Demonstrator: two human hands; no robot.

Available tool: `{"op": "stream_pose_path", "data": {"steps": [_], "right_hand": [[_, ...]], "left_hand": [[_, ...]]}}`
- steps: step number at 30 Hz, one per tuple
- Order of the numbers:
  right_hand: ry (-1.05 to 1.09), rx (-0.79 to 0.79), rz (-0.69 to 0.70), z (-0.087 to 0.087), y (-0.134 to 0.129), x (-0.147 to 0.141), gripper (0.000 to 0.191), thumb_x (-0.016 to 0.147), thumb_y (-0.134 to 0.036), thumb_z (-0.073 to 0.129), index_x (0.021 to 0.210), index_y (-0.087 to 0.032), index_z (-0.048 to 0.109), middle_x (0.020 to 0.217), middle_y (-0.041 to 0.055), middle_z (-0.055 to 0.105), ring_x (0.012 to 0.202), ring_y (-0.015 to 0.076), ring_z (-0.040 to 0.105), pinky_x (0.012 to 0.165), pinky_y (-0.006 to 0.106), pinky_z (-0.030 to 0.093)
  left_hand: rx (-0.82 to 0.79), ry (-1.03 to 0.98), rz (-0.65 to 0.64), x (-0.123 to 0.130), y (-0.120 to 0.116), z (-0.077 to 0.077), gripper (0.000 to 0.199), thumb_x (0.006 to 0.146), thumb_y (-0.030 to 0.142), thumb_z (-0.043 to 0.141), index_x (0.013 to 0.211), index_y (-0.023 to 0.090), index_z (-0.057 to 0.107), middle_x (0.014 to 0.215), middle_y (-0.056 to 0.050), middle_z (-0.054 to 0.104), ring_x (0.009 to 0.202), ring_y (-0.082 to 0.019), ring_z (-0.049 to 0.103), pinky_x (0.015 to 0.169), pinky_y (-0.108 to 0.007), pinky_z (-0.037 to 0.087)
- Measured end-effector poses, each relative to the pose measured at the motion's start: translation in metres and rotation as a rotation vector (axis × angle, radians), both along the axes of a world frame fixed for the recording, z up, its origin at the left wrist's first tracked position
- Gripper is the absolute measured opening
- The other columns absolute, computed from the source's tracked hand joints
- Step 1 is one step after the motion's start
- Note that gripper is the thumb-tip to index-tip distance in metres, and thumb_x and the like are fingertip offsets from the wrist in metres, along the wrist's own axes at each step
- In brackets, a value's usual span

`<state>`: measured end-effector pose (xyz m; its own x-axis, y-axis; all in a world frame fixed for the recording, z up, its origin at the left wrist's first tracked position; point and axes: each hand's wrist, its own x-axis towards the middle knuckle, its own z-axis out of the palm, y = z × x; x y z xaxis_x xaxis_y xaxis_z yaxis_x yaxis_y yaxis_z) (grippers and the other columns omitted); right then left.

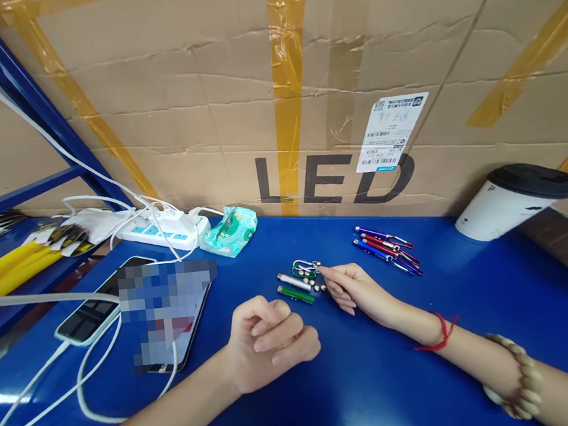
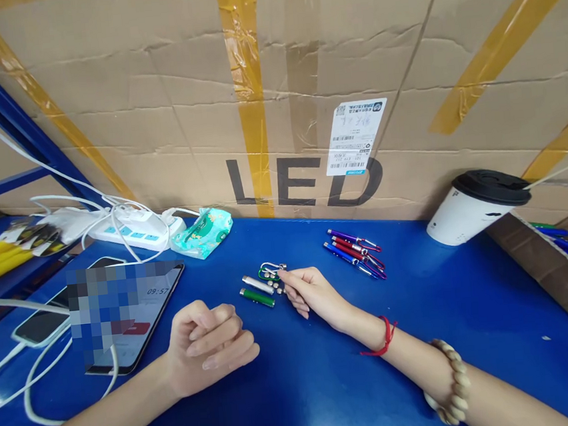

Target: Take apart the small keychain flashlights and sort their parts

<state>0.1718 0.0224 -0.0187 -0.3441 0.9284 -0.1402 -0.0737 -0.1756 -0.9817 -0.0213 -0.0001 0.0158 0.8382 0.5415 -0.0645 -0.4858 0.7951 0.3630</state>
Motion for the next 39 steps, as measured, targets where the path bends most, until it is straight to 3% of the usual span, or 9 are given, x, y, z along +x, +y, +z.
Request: {"op": "stream_pose_path", "data": {"steps": [11, 17, 26, 39], "right_hand": [[0.011, 0.012, 0.004, -0.0007, 0.0003, 0.0001, 0.05, 0.081, -0.054, 0.054, 0.05, -0.019, 0.037, 0.038, -0.0096, 0.028, 0.032, 0.0038, 0.024, 0.032, 0.019, 0.024], [0.01, 0.016, 0.002, 0.0001, -0.0005, 0.0001, 0.05, 0.081, -0.054, 0.054, 0.05, -0.019, 0.037, 0.039, -0.0095, 0.029, 0.032, 0.0034, 0.024, 0.032, 0.019, 0.024], [0.005, 0.007, -0.002, -0.0015, 0.0003, 0.0006, 0.05, 0.081, -0.054, 0.055, 0.05, -0.019, 0.037, 0.039, -0.0093, 0.029, 0.032, 0.0037, 0.024, 0.032, 0.019, 0.024], [0.005, 0.009, -0.011, -0.0005, -0.0002, -0.0002, 0.05, 0.081, -0.054, 0.055, 0.05, -0.019, 0.037, 0.039, -0.0092, 0.028, 0.033, 0.0039, 0.024, 0.032, 0.019, 0.024]], "left_hand": [[0.041, -0.026, -0.065, -0.0008, -0.0018, 0.0012, 0.045, 0.06, 0.014, 0.052, 0.031, 0.018, 0.018, 0.031, 0.004, 0.014, 0.034, -0.009, 0.03, 0.051, -0.028, 0.021], [0.039, 0.022, -0.001, 0.0016, -0.0036, 0.0048, 0.04, 0.063, 0.015, 0.055, 0.043, 0.018, 0.021, 0.041, 0.004, 0.023, 0.042, -0.009, 0.033, 0.05, -0.025, 0.02], [0.017, 0.002, -0.01, 0.0011, -0.0043, 0.0034, 0.04, 0.056, 0.009, 0.055, 0.046, 0.017, 0.018, 0.043, 0.005, 0.018, 0.043, -0.008, 0.023, 0.047, -0.023, 0.019], [0.012, 0.038, 0.004, 0.0029, -0.0043, 0.0056, 0.029, 0.057, 0.004, 0.056, 0.053, 0.017, 0.03, 0.052, 0.004, 0.026, 0.054, -0.01, 0.035, 0.049, -0.02, 0.025]]}}
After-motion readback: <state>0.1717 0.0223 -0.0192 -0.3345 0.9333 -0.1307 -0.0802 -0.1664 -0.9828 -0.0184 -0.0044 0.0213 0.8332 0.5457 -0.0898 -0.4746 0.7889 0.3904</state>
